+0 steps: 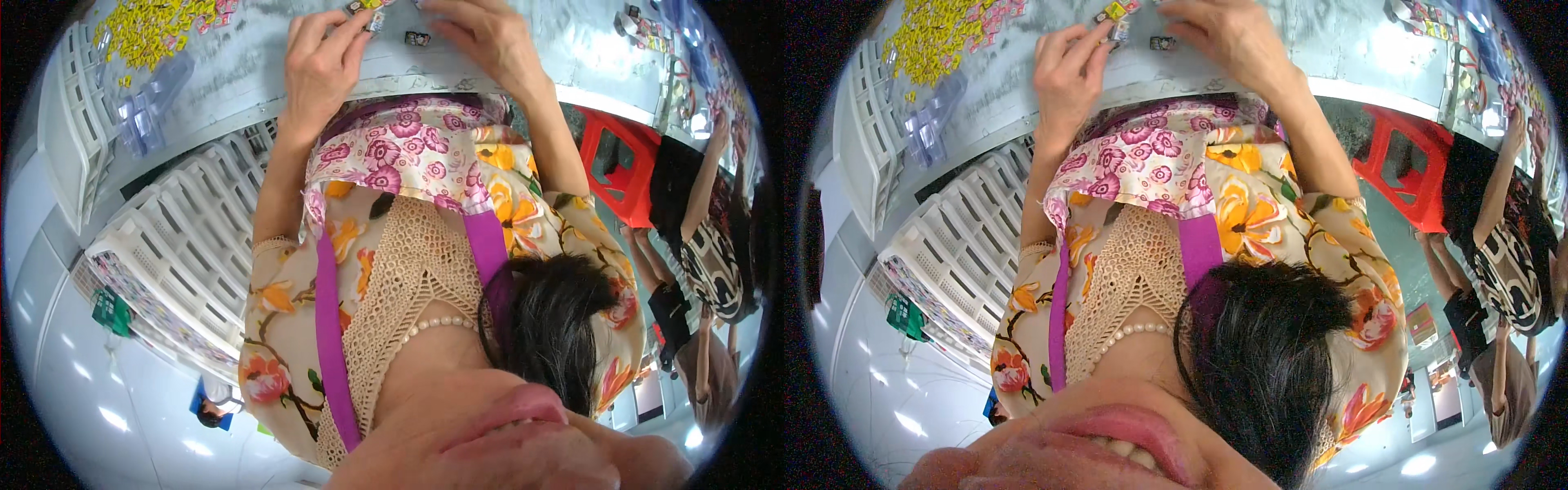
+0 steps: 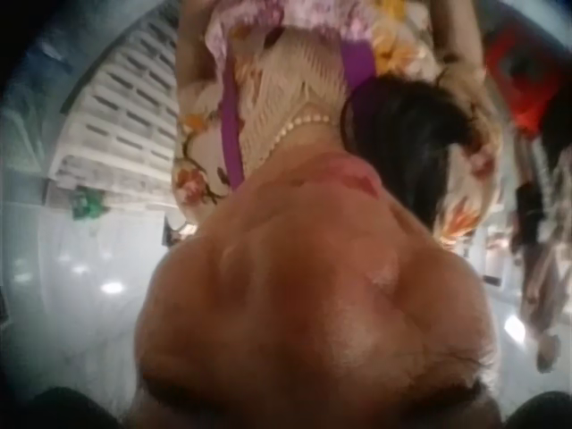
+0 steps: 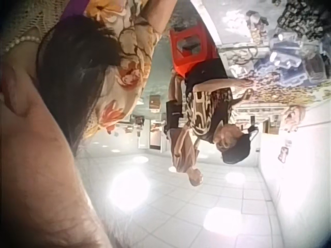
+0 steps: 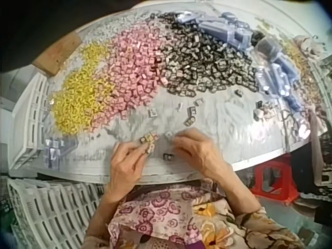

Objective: Sorting and counting small toy components on a factory workbench.

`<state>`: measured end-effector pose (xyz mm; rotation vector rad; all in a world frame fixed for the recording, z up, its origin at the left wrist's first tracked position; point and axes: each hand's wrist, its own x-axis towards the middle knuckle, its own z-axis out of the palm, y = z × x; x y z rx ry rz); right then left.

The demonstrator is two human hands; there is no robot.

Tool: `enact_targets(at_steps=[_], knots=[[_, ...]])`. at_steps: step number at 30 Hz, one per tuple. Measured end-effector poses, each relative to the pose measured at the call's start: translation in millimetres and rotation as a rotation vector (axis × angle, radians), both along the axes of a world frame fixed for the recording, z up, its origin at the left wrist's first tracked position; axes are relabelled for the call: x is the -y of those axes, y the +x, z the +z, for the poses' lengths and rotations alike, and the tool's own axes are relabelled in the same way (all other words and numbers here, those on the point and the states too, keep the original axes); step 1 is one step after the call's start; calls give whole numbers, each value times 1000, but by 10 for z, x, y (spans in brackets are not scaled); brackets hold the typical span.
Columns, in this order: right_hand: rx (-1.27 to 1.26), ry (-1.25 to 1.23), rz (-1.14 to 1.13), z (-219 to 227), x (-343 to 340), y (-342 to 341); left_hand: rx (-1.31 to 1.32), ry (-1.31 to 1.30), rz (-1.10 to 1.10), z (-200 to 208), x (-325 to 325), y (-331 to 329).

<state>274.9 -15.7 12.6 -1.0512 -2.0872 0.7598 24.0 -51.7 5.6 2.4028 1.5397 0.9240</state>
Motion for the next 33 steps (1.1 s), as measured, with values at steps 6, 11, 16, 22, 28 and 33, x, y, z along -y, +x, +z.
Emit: enact_targets(at_steps=[6, 11, 16, 22, 28, 33], knots=[[143, 113, 57, -68, 211, -129, -40, 47, 27, -98, -24, 35], [89, 39, 24, 29, 218, -151, -17, 60, 59, -118, -10, 78], [-14, -133, -191, 36, 179, -270, 6, 6, 82, -92, -7, 88], [31, -39, -217, -120, 77, -378, -31, -40, 90, -26, -38, 158], [-59, -235, -254, -180, 41, -388, 15, -82, 111, -117, -65, 121], [-49, -128, -235, -212, 43, -373, -7, -52, 84, -48, -84, 167]])
